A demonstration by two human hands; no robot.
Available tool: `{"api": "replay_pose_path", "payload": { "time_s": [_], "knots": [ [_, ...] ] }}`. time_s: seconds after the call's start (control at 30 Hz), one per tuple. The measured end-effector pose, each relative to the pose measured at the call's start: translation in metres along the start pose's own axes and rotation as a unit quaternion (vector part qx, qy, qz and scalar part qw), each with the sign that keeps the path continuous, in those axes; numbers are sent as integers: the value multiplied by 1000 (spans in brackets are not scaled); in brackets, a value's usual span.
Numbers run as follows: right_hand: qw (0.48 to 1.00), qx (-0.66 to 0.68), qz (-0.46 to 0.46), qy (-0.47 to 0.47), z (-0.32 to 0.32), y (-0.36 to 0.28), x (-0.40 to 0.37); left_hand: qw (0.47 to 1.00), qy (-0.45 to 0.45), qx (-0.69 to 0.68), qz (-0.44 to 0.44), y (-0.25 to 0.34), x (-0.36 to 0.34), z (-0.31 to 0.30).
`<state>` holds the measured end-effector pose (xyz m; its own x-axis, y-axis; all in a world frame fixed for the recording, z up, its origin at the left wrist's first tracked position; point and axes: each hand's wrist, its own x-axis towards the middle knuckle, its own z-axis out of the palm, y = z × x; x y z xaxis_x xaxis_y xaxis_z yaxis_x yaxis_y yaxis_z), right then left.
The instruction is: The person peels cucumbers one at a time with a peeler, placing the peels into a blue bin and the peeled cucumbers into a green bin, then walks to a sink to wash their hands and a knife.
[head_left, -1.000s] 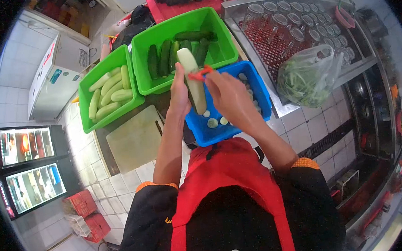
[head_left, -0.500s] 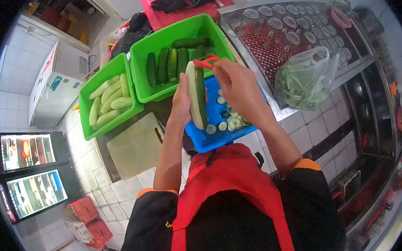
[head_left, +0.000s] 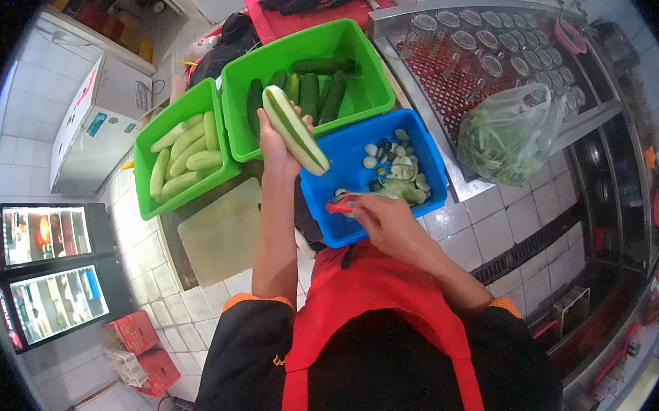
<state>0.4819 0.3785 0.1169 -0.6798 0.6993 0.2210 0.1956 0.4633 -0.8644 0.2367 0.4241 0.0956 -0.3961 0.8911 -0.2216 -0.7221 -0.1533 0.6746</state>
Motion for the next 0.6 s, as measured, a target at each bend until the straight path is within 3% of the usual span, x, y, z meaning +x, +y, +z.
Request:
{"api": "replay_pose_path", "payload": {
  "time_s": [0.07, 0.13, 0.2, 0.27, 0.3, 0.43, 0.53, 0.6],
  "knots": [
    [1000, -12, 24, 4, -19, -5, 9, 999, -34, -21, -5, 0, 2, 3],
    [998, -23, 54, 10, -36, -15, 26, 996, -52, 74, -30, -2, -15, 19],
    [993, -66, -4, 98, -44, -19, 53, 990, -59, 121, -45, -10, -26, 23],
    [987, -90, -28, 127, -49, -22, 78, 977, -16, 204, -64, -19, -35, 31],
    [981, -112, -56, 151, -50, -23, 87, 976, -31, 212, -25, -25, -36, 32],
    [977, -132, -66, 151, -43, -28, 98, 974, -16, 224, -10, -26, -44, 34],
    [987, -137, -11, 85, -25, -28, 74, 978, 11, 205, 33, -19, -39, 33],
    [993, -104, -6, 55, -3, -19, 48, 980, 80, 177, 45, -11, -21, 19]
  ]
}}
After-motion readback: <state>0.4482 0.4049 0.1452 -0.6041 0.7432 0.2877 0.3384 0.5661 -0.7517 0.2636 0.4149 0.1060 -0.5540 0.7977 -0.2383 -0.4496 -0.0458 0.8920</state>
